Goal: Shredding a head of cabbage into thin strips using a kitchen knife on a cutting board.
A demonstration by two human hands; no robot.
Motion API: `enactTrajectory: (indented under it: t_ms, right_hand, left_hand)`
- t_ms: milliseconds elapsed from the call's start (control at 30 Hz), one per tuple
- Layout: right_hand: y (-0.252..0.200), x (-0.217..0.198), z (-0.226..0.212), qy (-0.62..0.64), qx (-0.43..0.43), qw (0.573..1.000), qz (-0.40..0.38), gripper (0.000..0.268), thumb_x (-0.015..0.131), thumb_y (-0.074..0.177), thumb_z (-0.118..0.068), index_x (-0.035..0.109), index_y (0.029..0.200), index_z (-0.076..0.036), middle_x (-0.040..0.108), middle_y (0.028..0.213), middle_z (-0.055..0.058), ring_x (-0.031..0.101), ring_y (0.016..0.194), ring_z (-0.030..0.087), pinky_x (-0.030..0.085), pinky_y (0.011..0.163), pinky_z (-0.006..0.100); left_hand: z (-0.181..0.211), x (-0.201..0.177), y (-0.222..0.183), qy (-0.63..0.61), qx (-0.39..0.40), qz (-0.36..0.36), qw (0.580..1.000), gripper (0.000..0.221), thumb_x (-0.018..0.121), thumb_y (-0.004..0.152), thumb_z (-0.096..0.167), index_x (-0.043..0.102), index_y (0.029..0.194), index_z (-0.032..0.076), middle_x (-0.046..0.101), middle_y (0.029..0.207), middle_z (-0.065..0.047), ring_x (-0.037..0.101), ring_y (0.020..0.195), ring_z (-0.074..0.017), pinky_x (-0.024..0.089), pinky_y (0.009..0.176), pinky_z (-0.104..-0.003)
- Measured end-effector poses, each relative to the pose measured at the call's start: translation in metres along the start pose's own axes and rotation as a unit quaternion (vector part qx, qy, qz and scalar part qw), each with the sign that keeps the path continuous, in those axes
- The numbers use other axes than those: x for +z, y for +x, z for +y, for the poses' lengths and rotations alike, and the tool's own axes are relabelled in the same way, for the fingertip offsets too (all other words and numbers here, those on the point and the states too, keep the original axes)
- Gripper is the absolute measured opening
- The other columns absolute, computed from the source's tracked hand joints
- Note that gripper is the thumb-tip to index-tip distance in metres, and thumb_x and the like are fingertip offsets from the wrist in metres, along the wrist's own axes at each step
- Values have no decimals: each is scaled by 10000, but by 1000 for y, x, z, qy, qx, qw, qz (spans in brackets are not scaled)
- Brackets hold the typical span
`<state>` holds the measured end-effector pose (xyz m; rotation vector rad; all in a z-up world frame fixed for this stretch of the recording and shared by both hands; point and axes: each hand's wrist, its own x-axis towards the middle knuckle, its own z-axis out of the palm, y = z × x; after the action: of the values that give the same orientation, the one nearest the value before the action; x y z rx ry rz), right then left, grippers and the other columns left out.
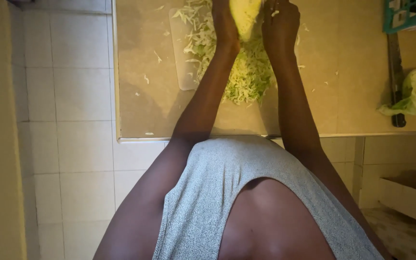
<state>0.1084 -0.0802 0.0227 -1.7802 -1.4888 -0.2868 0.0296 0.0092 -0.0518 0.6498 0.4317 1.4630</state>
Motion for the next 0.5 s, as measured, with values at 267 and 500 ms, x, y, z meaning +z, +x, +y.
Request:
enactTrajectory:
  t_ms: [267,500]
  right_hand:
    - [-38,4,-58,167,341,914,-141,412,507,979,-284,577,1254,15,613,1281,187,757,861,159,605,580,266]
    - [-35,-29,-76,125,224,944,-206,529,248,981,-617,449,838,-149,439,627,-3,390,520,116,258,463,319]
  left_hand:
    - [-24,-15,10,25,-154,97,983,470,459,950,450,524,1296,139,550,1313,-132,483,1243,-308,372,998,-478]
    - [9,-2,-7,-18,-250,114,961,811,501,780,535,322,1491,189,267,1591,-126,222,1482,-335,250,1129,-494]
